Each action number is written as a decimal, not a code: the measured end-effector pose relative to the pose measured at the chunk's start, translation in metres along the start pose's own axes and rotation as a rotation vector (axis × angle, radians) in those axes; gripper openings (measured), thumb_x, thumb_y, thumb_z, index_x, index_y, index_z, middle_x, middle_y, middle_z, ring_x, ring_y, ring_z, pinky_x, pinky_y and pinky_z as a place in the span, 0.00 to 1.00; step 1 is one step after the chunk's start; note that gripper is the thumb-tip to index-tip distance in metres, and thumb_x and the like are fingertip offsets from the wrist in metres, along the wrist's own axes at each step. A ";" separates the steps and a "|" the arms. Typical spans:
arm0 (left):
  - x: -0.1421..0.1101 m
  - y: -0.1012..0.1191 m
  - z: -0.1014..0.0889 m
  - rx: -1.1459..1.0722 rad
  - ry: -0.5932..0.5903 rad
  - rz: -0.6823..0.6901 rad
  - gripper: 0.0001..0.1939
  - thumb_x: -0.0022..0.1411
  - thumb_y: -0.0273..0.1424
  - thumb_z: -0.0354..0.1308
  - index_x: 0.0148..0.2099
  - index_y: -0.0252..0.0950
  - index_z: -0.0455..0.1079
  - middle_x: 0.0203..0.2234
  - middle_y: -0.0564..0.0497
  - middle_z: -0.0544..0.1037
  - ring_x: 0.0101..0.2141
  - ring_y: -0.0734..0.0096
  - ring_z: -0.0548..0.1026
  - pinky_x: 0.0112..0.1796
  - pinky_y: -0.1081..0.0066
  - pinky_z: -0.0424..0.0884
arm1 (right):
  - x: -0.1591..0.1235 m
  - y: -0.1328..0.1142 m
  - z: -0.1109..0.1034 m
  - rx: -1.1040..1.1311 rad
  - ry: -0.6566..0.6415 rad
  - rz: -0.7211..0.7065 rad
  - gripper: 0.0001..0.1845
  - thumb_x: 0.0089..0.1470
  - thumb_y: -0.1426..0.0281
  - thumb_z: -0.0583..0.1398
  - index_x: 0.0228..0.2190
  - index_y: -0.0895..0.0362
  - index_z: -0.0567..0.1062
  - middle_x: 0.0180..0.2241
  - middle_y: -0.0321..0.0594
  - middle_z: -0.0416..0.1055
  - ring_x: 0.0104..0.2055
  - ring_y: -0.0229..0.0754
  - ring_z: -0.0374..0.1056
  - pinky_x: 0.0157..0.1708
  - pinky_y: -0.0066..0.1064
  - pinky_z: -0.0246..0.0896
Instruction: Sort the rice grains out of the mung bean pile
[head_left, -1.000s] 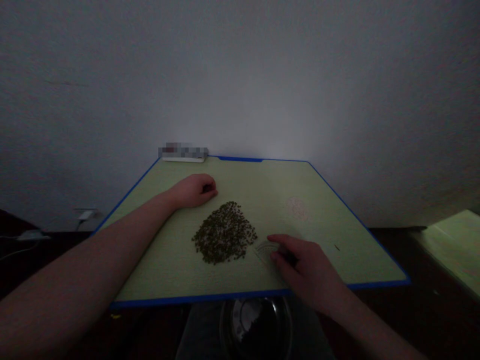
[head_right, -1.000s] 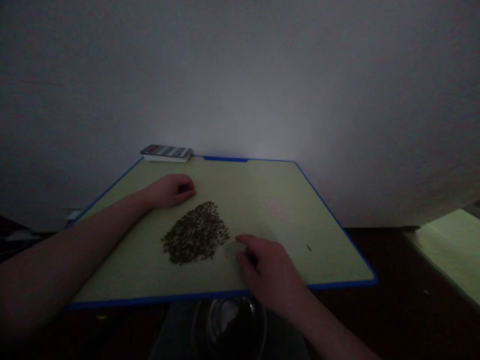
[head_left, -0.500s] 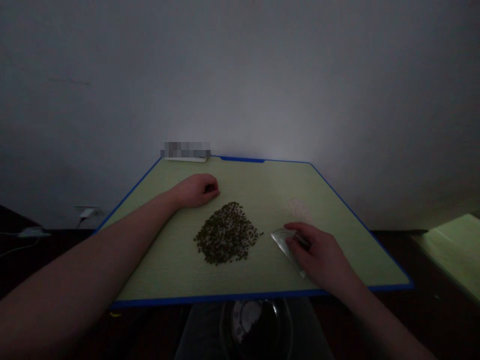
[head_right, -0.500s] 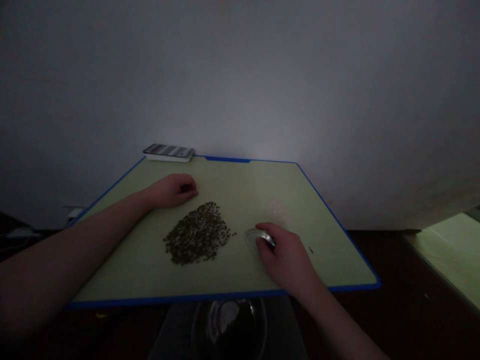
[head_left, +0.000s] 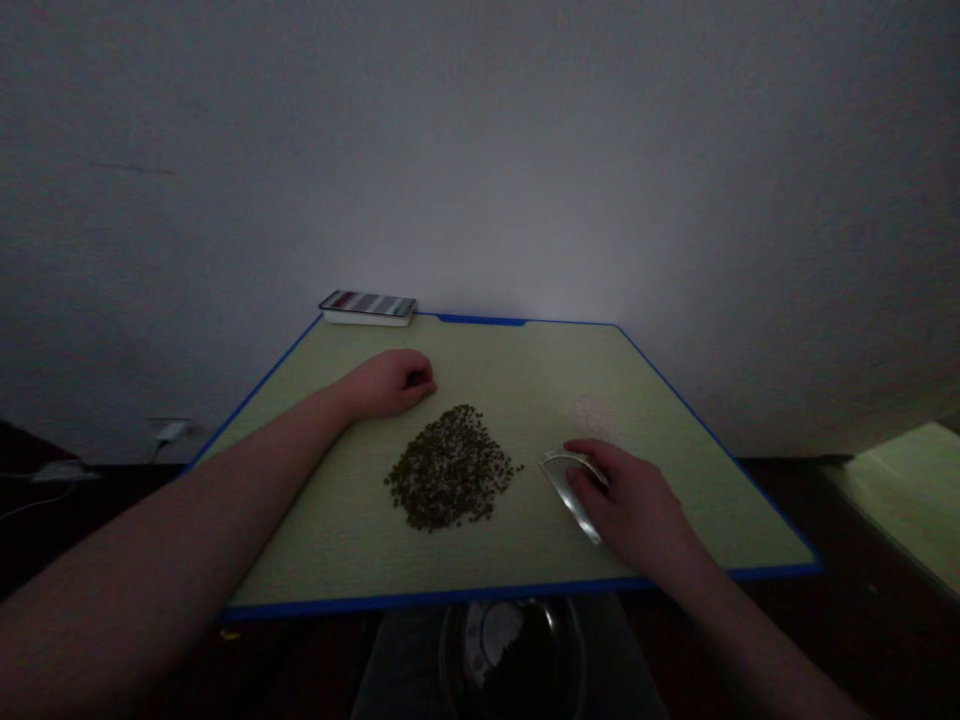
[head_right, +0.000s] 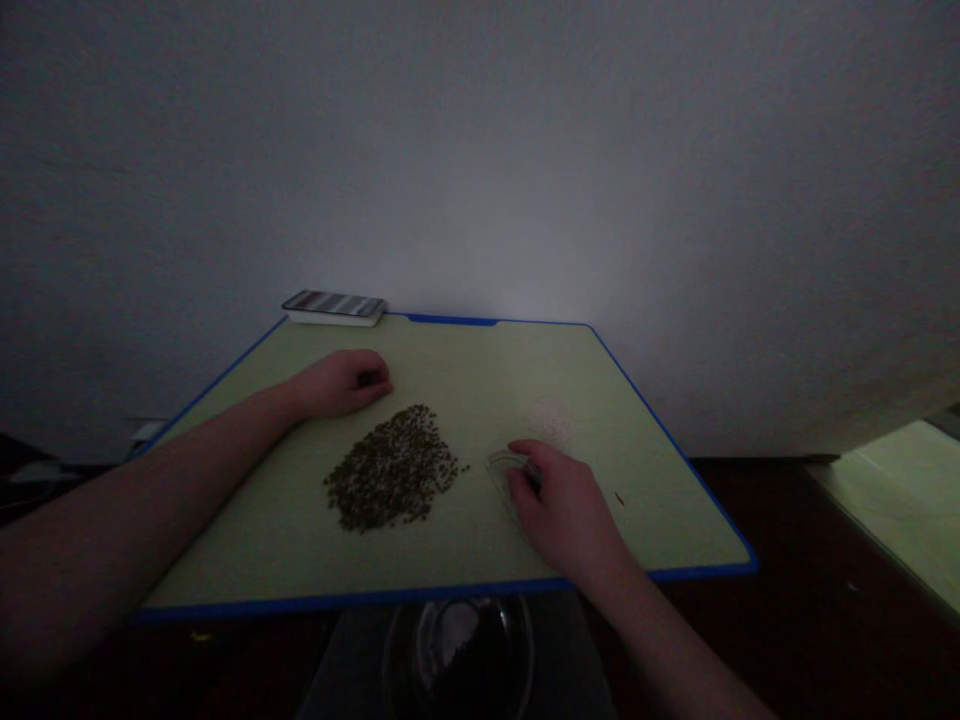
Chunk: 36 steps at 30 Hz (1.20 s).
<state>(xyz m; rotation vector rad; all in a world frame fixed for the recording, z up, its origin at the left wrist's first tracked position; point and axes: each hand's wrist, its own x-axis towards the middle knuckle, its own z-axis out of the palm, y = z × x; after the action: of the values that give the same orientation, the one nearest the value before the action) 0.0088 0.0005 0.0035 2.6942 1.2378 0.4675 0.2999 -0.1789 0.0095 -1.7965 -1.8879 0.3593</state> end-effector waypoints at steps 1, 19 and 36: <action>0.000 0.000 0.000 0.002 -0.001 0.006 0.13 0.58 0.39 0.51 0.32 0.35 0.69 0.24 0.51 0.71 0.25 0.75 0.65 0.28 0.72 0.59 | -0.002 0.000 0.000 0.010 -0.007 -0.005 0.18 0.55 0.67 0.54 0.44 0.58 0.75 0.30 0.42 0.77 0.28 0.42 0.70 0.27 0.32 0.62; 0.000 0.001 0.000 -0.002 -0.006 0.006 0.13 0.58 0.39 0.51 0.32 0.35 0.69 0.24 0.51 0.71 0.25 0.74 0.65 0.28 0.71 0.59 | -0.003 0.001 0.000 -0.014 0.005 0.030 0.18 0.55 0.66 0.54 0.45 0.59 0.75 0.26 0.40 0.76 0.25 0.41 0.70 0.28 0.32 0.61; 0.000 0.001 0.000 -0.010 -0.008 0.004 0.13 0.58 0.39 0.51 0.32 0.34 0.69 0.24 0.51 0.71 0.25 0.75 0.65 0.28 0.72 0.58 | 0.006 -0.001 0.003 -0.034 0.002 0.031 0.17 0.54 0.68 0.55 0.43 0.59 0.75 0.23 0.38 0.72 0.24 0.40 0.67 0.26 0.30 0.56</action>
<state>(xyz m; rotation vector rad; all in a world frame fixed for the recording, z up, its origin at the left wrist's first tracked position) 0.0095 0.0004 0.0034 2.6882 1.2251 0.4623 0.2980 -0.1724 0.0086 -1.8492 -1.8771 0.3381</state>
